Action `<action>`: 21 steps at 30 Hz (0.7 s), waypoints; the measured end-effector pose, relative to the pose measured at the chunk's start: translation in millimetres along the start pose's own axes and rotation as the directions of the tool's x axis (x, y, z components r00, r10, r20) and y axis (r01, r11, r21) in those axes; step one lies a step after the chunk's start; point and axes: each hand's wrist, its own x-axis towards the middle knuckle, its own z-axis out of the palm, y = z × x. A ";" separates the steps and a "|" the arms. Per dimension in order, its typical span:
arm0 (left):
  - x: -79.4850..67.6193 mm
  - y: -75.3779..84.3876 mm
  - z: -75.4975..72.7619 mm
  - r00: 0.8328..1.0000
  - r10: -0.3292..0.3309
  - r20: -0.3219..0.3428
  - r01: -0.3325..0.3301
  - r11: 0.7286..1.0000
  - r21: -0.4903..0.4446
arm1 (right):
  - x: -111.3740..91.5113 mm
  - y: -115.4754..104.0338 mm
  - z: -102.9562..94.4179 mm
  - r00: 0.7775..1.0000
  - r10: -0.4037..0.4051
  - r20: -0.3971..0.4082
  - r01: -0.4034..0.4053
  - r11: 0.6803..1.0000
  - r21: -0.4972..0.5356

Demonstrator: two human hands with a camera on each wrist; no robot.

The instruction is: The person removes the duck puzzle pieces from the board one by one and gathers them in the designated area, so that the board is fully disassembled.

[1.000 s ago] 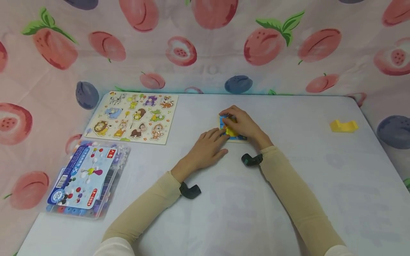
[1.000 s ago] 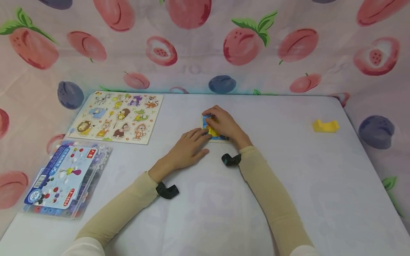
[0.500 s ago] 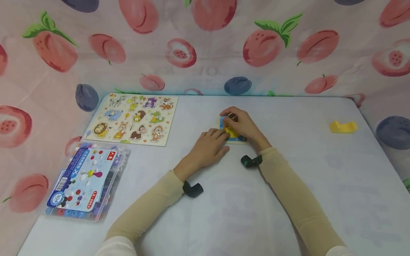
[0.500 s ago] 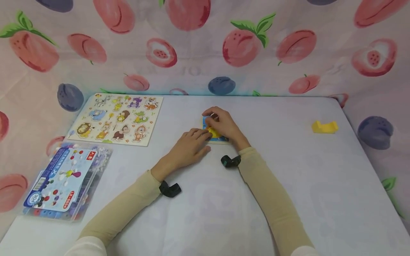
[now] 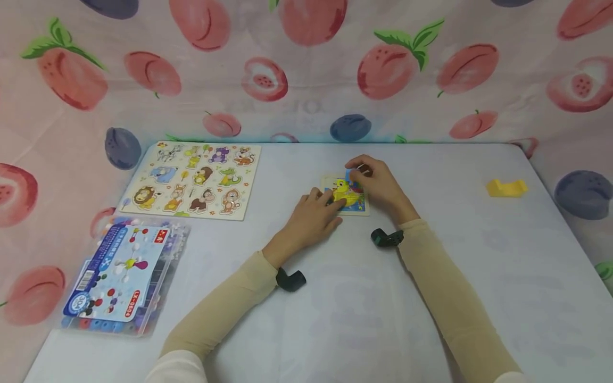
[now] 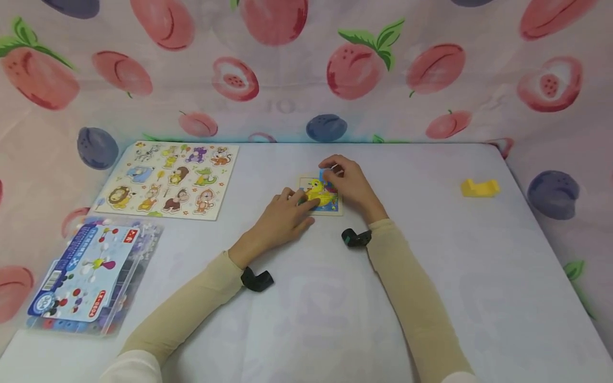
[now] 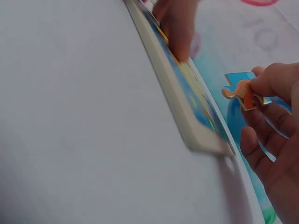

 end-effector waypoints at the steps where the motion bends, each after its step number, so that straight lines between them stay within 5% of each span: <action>1: -0.1 -0.1 -0.1 1.000 -0.002 -0.002 0.002 1.000 -0.001 | 1.5 6.0 -2.5 1.000 0.007 -0.012 -0.007 1.000 -0.005; 10: -5.7 1.7 2.7 1.000 0.007 -0.007 -0.008 0.999 -0.034 | -4.1 35.4 -23.4 0.998 0.044 -0.047 -0.047 0.997 -0.066; 21: -4.6 1.5 -1.7 0.999 0.011 -0.032 -0.012 0.999 -0.045 | -7.6 43.7 -52.0 0.994 0.088 -0.066 -0.096 0.987 -0.131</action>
